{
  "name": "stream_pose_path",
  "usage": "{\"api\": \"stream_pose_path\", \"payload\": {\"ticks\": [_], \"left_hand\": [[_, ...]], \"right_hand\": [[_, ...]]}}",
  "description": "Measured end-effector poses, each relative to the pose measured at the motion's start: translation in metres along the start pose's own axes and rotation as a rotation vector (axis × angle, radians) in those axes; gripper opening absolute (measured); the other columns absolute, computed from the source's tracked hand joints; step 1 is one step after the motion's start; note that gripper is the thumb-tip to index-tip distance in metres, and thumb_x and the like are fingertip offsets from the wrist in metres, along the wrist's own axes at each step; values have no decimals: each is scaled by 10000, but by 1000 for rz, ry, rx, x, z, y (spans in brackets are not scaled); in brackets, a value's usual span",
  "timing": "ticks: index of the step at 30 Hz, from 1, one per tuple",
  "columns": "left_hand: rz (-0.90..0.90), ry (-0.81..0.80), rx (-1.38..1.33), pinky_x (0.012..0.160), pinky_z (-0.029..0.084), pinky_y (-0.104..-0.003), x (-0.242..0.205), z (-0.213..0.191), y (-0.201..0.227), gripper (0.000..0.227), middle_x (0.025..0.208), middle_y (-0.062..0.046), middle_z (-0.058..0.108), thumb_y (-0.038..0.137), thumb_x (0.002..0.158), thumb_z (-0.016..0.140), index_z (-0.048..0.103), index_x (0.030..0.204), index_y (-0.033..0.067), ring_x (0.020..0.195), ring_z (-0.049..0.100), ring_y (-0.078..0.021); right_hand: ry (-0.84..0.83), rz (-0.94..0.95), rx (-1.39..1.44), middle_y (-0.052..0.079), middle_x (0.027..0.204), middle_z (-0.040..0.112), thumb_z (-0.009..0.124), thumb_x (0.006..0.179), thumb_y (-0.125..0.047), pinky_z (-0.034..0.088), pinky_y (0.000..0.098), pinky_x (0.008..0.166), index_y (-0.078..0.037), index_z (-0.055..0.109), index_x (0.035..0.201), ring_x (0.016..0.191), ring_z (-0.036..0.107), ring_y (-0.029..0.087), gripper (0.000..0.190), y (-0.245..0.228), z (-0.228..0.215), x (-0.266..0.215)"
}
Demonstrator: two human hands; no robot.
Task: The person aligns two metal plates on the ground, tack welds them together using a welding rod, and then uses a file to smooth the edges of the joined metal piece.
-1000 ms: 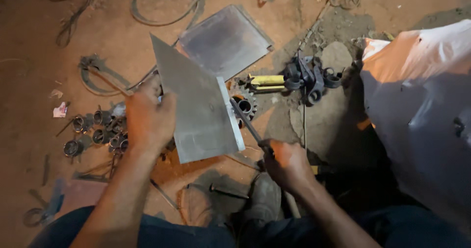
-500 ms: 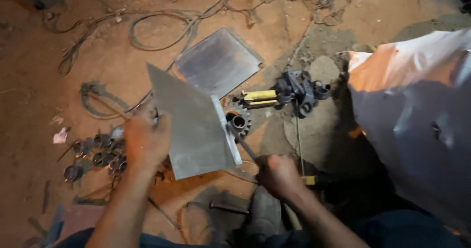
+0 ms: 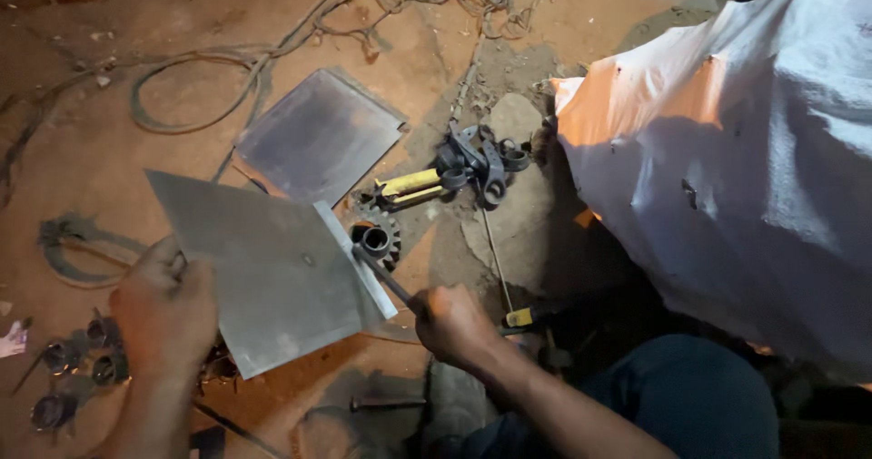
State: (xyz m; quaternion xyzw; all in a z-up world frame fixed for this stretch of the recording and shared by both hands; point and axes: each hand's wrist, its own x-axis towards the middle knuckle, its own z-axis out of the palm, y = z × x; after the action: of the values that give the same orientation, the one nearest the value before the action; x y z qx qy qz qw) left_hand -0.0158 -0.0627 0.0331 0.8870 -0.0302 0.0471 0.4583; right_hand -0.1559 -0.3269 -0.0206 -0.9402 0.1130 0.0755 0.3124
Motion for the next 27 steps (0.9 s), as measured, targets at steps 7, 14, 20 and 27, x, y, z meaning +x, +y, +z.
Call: {"api": "stream_pose_path", "payload": {"ticks": [7, 14, 20, 27], "left_hand": [[-41, 15, -99, 653, 493, -262, 2, 3, -8, 314, 809, -69, 725, 92, 907, 559, 721, 1165, 16, 709, 628, -76], [89, 36, -51, 728, 536, -311, 1, 4, -10, 290, 892, -117, 761, 82, 910, 565, 722, 1144, 12, 787, 717, -136], [-5, 34, 30, 707, 535, -356, 6, 1, -7, 331, 871, -156, 746, 83, 898, 576, 718, 1192, 22, 741, 708, -202], [54, 47, -73, 712, 551, -337, 4, 4, -13, 326, 902, -128, 770, 71, 866, 569, 700, 1155, 1, 770, 719, -178]], "right_hand": [[19, -33, 18, 228, 834, 702, 601, 775, -48, 570, 513, 729, -107, 777, 944, 791, 705, 430, 252, 3, -1, -1], [39, -4, 13, 220, 825, 710, 624, 829, -119, 585, 492, 724, -88, 754, 911, 792, 703, 427, 157, 7, -1, -1], [31, 17, -26, 219, 856, 714, 624, 828, -111, 582, 486, 736, -120, 765, 948, 823, 710, 409, 185, 21, 10, 8], [-199, 247, -79, 131, 908, 787, 801, 700, -129, 617, 402, 760, -171, 756, 1088, 827, 777, 279, 393, 17, 2, 13]]}}
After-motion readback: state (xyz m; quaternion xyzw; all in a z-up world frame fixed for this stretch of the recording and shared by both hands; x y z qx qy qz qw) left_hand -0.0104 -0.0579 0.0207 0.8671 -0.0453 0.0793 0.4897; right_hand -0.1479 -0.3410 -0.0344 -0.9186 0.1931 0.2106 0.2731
